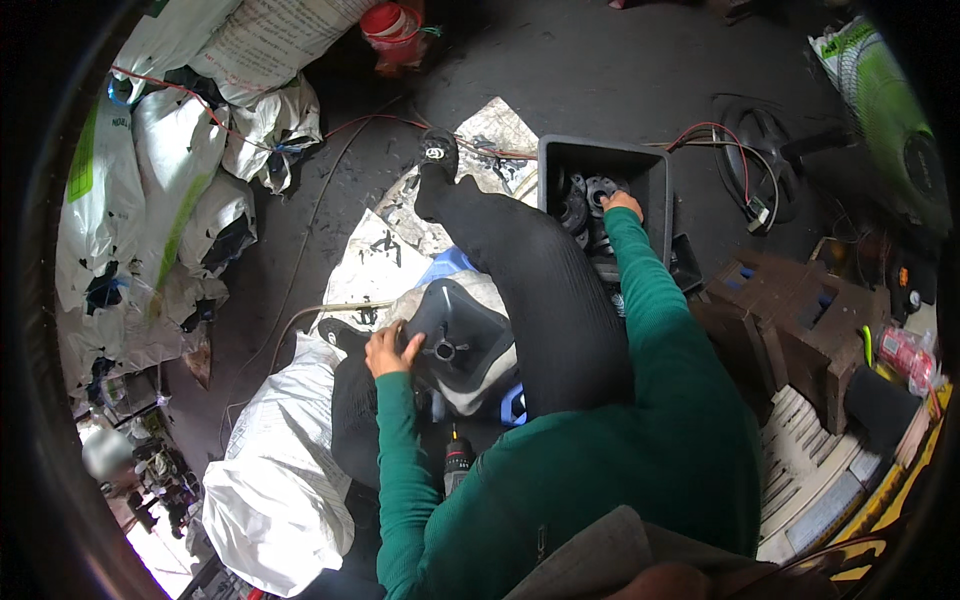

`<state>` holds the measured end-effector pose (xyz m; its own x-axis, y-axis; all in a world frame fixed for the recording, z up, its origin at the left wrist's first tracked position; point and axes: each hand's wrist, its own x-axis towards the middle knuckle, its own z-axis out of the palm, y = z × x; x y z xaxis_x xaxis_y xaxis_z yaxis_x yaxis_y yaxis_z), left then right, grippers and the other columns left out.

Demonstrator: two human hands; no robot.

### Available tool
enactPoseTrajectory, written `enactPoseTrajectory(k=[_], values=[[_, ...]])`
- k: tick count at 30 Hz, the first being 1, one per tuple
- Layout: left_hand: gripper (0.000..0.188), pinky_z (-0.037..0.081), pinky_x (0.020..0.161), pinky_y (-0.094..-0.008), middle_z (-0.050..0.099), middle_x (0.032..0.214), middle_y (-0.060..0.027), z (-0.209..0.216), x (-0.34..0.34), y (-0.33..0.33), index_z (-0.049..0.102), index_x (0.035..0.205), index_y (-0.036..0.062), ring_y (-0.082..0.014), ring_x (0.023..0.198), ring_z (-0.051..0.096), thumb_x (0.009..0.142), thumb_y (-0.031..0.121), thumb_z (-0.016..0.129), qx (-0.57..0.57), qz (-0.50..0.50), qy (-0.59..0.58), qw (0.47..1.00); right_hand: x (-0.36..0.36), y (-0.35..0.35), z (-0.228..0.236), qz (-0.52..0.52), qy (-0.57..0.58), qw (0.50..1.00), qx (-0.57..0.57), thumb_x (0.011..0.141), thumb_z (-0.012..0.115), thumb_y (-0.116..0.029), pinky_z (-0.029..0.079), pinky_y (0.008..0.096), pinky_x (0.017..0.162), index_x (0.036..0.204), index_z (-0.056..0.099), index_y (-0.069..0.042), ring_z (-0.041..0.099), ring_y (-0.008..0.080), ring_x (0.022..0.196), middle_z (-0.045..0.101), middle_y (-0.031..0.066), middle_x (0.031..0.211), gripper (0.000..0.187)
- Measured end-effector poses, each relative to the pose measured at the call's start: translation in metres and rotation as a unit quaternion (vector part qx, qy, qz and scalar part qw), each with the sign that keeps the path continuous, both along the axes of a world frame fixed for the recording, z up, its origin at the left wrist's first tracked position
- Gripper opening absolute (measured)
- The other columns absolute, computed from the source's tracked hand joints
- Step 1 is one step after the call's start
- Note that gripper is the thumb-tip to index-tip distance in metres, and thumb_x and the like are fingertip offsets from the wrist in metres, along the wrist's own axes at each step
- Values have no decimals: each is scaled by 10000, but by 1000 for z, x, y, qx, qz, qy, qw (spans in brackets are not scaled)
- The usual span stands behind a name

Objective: The person sits on the floor and uses a cordless drill to fasten screws into a black mechanical housing. They repeatedly pick up screws, align them with holes, and drive them in, occasionally pausing to adjust the part or retrieve more screws from a nearby container.

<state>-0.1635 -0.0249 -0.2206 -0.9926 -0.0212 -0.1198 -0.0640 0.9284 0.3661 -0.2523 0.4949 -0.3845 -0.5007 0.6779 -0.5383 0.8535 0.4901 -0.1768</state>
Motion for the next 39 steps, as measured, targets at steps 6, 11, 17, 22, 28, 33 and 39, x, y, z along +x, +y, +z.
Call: enactPoseTrajectory(k=[6, 11, 17, 22, 28, 33, 39], values=[[427, 484, 843, -331, 634, 1063, -155, 123, 91, -8, 590, 1203, 47, -279, 956, 629, 809, 175, 694, 116, -3, -92, 989, -19, 10, -2, 72, -95, 993, 6, 805, 629, -322, 485, 418, 920, 1122, 660, -102, 593, 315, 1105, 630, 141, 1173, 387], [633, 452, 943, -394, 593, 1114, -173, 233, 196, -2, 481, 1328, 94, -326, 1078, 582, 723, 118, 664, 182, 30, -415, 891, 9, 27, 93, 203, -22, 975, 88, 781, 605, -428, 479, 441, 898, 1016, 692, -64, 617, 355, 1021, 658, 182, 1056, 442], [877, 443, 881, -430, 518, 1182, -133, 189, 255, 26, 381, 1393, 162, -332, 1064, 509, 582, 39, 692, 25, 8, -172, 985, 21, -67, 267, 390, 274, 854, -209, 779, 638, -259, 435, 353, 577, 729, 567, 9, 520, 116, 600, 536, 100, 628, 282], [856, 478, 827, -420, 516, 1175, -83, 178, 285, 27, 420, 1383, 217, -312, 1026, 524, 597, 16, 695, -6, 79, -88, 993, 46, -254, 266, 612, 199, 731, -230, 753, 632, -354, 487, 424, 693, 821, 648, -62, 629, 339, 742, 643, 175, 779, 301], [785, 507, 805, -413, 521, 1194, -40, 169, 309, 25, 442, 1368, 271, -322, 986, 577, 657, 38, 677, 36, 131, -41, 990, 50, -317, 231, 674, 60, 725, -127, 734, 634, -398, 498, 415, 820, 922, 707, -107, 645, 327, 884, 680, 164, 910, 355], [787, 517, 825, -403, 561, 1245, -127, 183, 298, 10, 417, 1387, 215, -337, 992, 627, 671, 51, 697, 189, 159, -113, 962, 40, -320, 222, 682, 22, 722, -112, 730, 636, -430, 496, 412, 838, 939, 712, -94, 642, 338, 905, 678, 180, 920, 403], [731, 466, 934, -324, 552, 1298, -136, 221, 260, -4, 433, 1358, 63, -260, 1119, 597, 681, 60, 708, 291, 125, -65, 946, 37, -319, 226, 704, 1, 702, -103, 733, 634, -430, 495, 410, 838, 934, 711, -87, 641, 328, 917, 674, 176, 946, 405]])
